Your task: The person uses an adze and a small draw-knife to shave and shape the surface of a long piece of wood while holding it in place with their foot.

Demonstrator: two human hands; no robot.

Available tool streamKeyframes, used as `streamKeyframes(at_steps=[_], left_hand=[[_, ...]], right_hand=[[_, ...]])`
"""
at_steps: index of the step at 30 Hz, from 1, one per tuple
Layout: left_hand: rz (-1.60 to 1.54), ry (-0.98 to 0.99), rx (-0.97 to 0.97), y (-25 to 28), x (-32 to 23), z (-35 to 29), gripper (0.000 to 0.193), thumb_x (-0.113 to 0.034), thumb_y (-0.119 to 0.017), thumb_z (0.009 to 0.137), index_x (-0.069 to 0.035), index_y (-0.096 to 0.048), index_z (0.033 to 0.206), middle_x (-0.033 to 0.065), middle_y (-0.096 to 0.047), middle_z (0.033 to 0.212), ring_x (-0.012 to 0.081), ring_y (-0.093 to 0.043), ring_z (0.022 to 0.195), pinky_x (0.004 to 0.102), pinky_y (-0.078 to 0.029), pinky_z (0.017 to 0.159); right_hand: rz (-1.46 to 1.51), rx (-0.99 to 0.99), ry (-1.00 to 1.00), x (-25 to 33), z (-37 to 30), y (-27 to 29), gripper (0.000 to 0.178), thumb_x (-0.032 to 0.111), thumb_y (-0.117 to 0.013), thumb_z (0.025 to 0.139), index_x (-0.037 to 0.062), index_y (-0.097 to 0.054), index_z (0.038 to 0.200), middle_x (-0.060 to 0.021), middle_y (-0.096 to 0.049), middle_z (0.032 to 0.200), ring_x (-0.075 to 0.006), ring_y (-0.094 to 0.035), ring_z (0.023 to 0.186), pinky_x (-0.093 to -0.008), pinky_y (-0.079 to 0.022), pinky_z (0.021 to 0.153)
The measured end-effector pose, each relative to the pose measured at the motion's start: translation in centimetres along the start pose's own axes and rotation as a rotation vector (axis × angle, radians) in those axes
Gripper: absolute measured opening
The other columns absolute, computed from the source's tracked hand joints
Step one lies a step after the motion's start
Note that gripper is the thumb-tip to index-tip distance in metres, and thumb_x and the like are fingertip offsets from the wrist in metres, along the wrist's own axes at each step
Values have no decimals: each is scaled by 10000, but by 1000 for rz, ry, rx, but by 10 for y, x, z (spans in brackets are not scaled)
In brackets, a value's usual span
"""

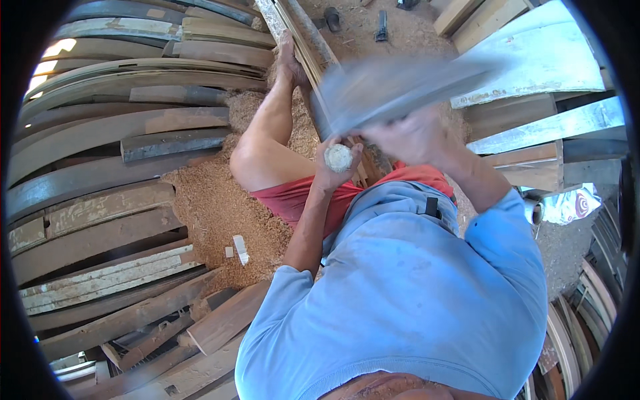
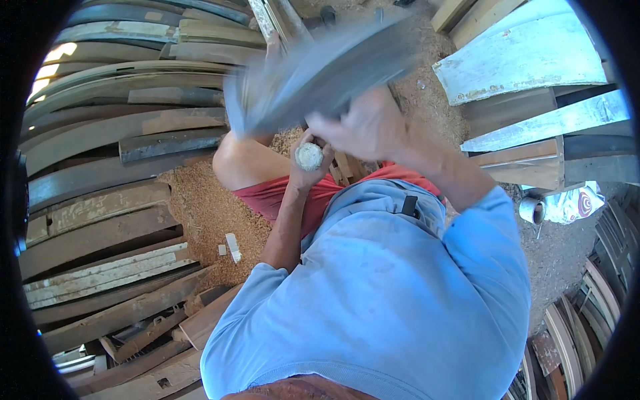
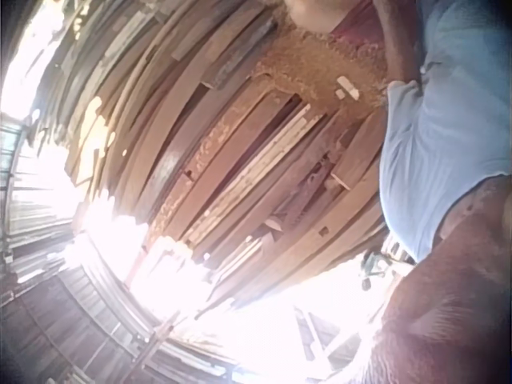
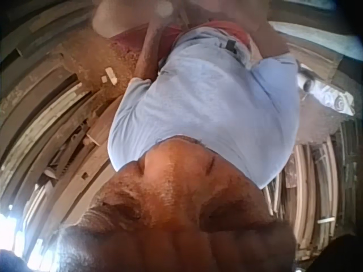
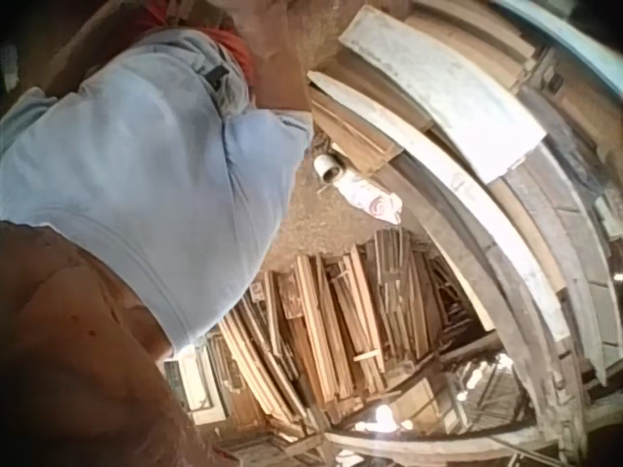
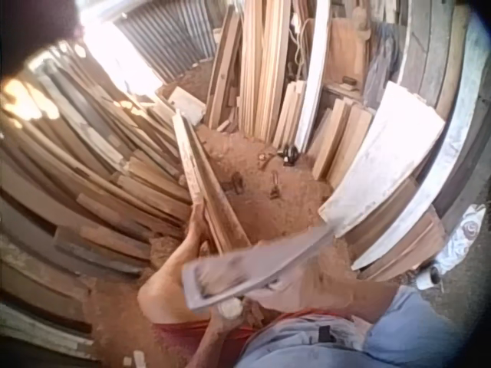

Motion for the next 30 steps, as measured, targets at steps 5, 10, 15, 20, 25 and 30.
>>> streamKeyframes(at_steps=[5, 10, 15, 20, 25, 30], left_hand=[[48, 10, -86, -9, 21, -13, 214, -100, -686, 878, -34, -629, 1074, 41, -647, 890, 128, -607, 816, 300, -494, 717], [-33, 147, -201, -6, 31, 45, 124, -66, -685, 850, -20, -680, 965, 42, -688, 860, 112, -641, 771, 290, -517, 677], [-39, 361, -242, 7, 54, 83, 81, -48, -676, 841, -4, -684, 909, 47, -684, 844, 114, -648, 779, 287, -527, 700], [-125, 36, 33, -17, 7, 39, 72, -50, -706, 863, -14, -682, 920, 39, -673, 801, 120, -646, 724, 284, -532, 664], [-301, 255, -107, 6, 26, 39, 100, -60, -673, 911, -22, -668, 1003, 9, -647, 774, 76, -615, 670, 238, -505, 607], [-220, 150, -50, 18, 26, 68, 102, -59, -692, 894, -21, -679, 988, -3, -660, 797, 68, -602, 711, 229, -487, 644]], right_hand=[[-308, 658, -255, -31, -32, -29, 336, 181, -734, 773, 58, -665, 1078, -204, -699, 821, -399, -681, 737, -467, -556, 683], [83, 380, -444, -27, -19, -21, 305, 170, -743, 792, 12, -658, 1039, -180, -710, 846, -329, -698, 730, -420, -548, 693], [484, 155, -416, 0, 7, -2, 251, 154, -770, 839, -6, -652, 992, -43, -656, 739, -125, -649, 668, -313, -531, 620], [463, -215, -262, -1, 25, 38, 208, 127, -772, 866, 6, -660, 993, -30, -654, 739, -75, -609, 642, -259, -513, 583], [533, -490, -99, 11, 45, 54, 217, 95, -708, 912, 12, -602, 1081, -60, -655, 713, -128, -610, 566, -260, -519, 526], [292, -331, -119, 4, 37, 42, 140, 49, -723, 888, 33, -667, 1016, -64, -690, 827, -110, -649, 699, -291, -544, 619]])
Point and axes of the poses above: each hand's wrist, its own z-axis towards the middle knuckle, its own y-axis out of the back of the hand, x = y × z, the point moved 4 cm from there along z, towards the middle knuckle
